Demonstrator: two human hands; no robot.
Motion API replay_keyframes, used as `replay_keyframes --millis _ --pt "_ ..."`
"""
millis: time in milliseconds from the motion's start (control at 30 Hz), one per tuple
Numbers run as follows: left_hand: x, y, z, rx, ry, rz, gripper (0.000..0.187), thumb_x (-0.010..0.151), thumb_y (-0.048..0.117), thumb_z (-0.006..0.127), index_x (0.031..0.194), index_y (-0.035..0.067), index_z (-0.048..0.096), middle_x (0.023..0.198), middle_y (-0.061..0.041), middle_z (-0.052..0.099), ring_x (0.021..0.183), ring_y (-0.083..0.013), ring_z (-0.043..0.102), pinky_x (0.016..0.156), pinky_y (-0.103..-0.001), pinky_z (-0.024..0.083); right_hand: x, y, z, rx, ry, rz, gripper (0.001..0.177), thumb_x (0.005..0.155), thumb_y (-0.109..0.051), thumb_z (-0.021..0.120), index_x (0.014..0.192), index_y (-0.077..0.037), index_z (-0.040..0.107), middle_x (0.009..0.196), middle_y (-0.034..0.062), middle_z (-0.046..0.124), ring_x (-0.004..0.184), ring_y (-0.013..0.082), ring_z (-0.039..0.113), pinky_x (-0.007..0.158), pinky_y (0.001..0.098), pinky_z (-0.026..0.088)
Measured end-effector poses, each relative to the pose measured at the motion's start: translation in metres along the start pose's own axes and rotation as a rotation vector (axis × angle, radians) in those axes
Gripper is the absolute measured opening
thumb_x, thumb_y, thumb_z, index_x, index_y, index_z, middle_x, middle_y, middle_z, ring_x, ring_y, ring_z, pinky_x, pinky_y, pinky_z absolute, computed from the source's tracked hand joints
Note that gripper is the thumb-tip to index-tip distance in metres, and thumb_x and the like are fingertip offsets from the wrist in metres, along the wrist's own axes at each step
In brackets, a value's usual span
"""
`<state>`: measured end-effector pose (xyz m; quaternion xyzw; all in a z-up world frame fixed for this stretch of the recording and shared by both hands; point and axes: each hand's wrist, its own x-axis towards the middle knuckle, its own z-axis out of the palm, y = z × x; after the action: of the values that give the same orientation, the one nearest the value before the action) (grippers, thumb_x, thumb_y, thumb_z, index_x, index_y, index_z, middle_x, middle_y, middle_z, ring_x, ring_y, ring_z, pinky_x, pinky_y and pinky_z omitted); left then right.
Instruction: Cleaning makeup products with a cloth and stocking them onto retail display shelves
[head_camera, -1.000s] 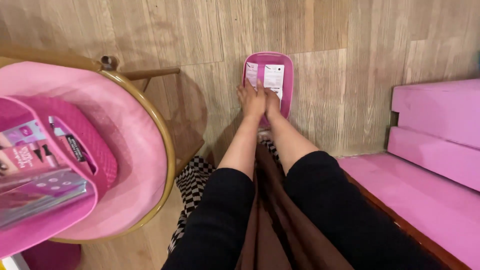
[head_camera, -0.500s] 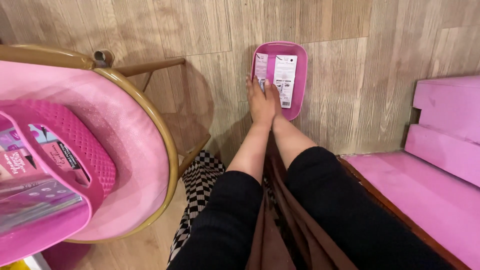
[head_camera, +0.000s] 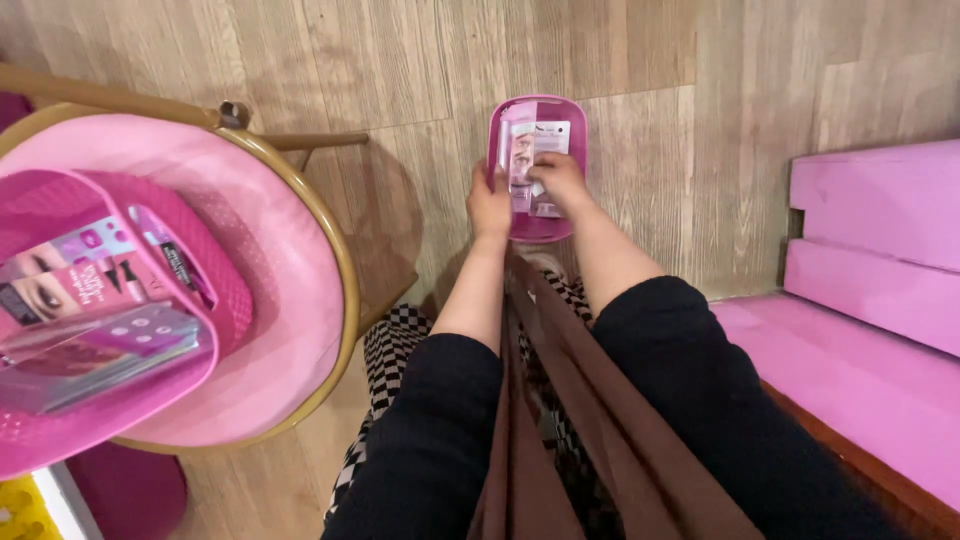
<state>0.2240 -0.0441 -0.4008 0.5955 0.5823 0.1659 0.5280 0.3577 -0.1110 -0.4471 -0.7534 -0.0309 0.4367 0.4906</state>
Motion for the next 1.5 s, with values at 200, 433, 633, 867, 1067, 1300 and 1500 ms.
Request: replay_keyframes --millis 200,433,633,867,1067,1300,1500 --pt "-0.001 0.053 -0.038 -0.084 -0.084 -0.131 0.054 0.096 0.056 0.061 0.134 0.017 0.066 0.130 -0.014 0.069 0.127 -0.0317 0.062 0.110 -0.044 0.051 -0.084 -0.131 -0.011 0.089 -0.195 0.043 0.034 0.071 -0.005 0.075 0.104 -0.011 0.075 0.077 -0.0003 0.062 0.057 0.0103 0.052 0.057 0.0378 0.069" --pt "-0.078 0.160 -0.131 -0.542 -0.045 0.052 0.040 0.090 0.036 0.082 0.119 0.011 0.070 0.101 -0.013 0.076 0.093 -0.0216 0.069 0.080 -0.038 0.058 -0.233 -0.260 -0.011 0.050 -0.222 -0.216 0.044 0.067 0.000 0.078 0.110 0.001 0.073 0.094 0.0066 0.067 0.074 0.0136 0.063 0.059 0.0333 0.067" --pt "-0.212 0.261 -0.249 -0.447 0.087 0.123 0.035 0.098 0.041 0.071 0.114 0.011 0.063 0.088 -0.006 0.072 0.080 -0.0158 0.064 0.070 -0.031 0.053 -0.406 -0.317 0.002 -0.226 0.171 -0.674 0.021 0.086 -0.017 0.079 0.104 -0.026 0.081 0.102 0.0026 0.078 0.103 0.0194 0.073 0.088 0.0361 0.057" --pt "-0.235 0.256 -0.304 -0.313 0.001 0.435 0.040 0.111 0.042 0.042 0.138 0.016 0.056 0.127 -0.021 0.065 0.129 -0.0367 0.057 0.111 -0.052 0.042 -0.398 -0.289 0.058 -0.271 0.051 -1.342 0.025 0.086 0.000 0.075 0.106 -0.014 0.078 0.100 0.0067 0.078 0.098 0.0303 0.074 0.089 0.0428 0.057" --pt "-0.244 0.277 -0.319 -0.127 -0.142 0.504 0.032 0.108 0.030 0.045 0.132 0.017 0.061 0.111 -0.025 0.072 0.115 -0.0481 0.064 0.098 -0.059 0.050 -0.416 -0.350 0.061 -0.129 0.238 -1.430 0.025 0.090 0.008 0.075 0.107 -0.011 0.077 0.099 0.0076 0.076 0.100 0.0312 0.074 0.090 0.0434 0.056" --pt "-0.220 0.273 -0.351 -0.029 -0.089 0.661 0.030 0.107 0.020 0.048 0.134 0.013 0.059 0.107 -0.025 0.073 0.106 -0.0508 0.066 0.088 -0.061 0.052 -0.410 -0.331 0.074 -0.146 0.252 -1.523 0.024 0.089 0.007 0.077 0.103 -0.012 0.080 0.098 0.0068 0.077 0.101 0.0302 0.074 0.093 0.0437 0.055" --pt "-0.222 0.257 -0.355 0.172 -0.171 0.667 0.030 0.106 0.025 0.045 0.133 0.019 0.058 0.092 -0.025 0.074 0.093 -0.0489 0.071 0.080 -0.059 0.054 -0.418 -0.346 0.070 -0.192 0.210 -1.600 0.022 0.091 0.013 0.073 0.098 -0.007 0.080 0.098 0.0110 0.076 0.099 0.0354 0.073 0.091 0.0466 0.056"
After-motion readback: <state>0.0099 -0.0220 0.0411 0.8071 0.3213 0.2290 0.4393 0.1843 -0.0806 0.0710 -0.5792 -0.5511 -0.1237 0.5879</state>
